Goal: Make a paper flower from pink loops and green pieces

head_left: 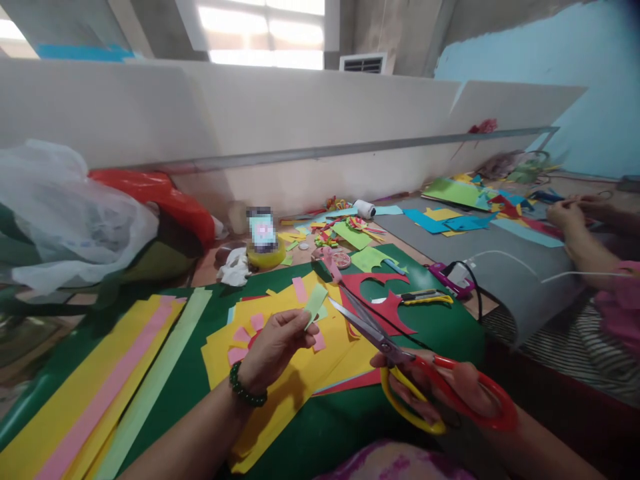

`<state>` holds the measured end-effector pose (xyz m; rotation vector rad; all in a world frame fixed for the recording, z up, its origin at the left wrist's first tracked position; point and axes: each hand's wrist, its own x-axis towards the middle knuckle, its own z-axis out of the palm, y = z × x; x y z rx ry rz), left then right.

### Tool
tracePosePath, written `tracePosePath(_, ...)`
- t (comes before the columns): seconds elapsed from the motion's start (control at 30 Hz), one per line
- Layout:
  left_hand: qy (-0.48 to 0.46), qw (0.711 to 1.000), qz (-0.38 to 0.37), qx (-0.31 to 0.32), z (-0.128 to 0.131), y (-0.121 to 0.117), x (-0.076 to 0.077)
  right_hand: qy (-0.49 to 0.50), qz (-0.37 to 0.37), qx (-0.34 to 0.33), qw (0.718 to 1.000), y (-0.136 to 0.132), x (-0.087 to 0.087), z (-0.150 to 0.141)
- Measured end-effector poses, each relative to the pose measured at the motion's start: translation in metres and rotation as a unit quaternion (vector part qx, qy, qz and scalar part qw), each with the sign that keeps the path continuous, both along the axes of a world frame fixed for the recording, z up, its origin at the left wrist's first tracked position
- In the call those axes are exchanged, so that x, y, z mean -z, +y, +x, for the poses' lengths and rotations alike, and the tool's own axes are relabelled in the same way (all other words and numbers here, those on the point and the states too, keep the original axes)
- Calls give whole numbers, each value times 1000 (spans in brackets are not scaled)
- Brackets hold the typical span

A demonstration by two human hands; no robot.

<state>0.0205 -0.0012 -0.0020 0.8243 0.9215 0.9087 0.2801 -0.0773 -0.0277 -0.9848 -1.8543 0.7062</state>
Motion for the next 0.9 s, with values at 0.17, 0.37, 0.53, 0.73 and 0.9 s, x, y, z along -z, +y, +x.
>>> tracePosePath(0.17, 22, 999, 30, 27, 1, -1, 1, 225, -286, -212, 907, 0, 3, -3)
tracePosePath(0.37, 93, 990, 88, 51, 4, -8, 6, 306, -403, -263, 822, 8, 13, -6)
tracePosePath(0.53, 104, 990, 93, 36, 7, -10, 9, 323, -374, -176, 851, 7, 6, -14)
tracePosePath(0.73, 158, 981, 94, -59, -7, 7, -1, 142, -223, 162, 951, 22, -15, 38)
tracePosePath(0.9, 285, 945, 143, -66, -14, 22, 2, -289, -105, 213, 928, 34, -14, 59)
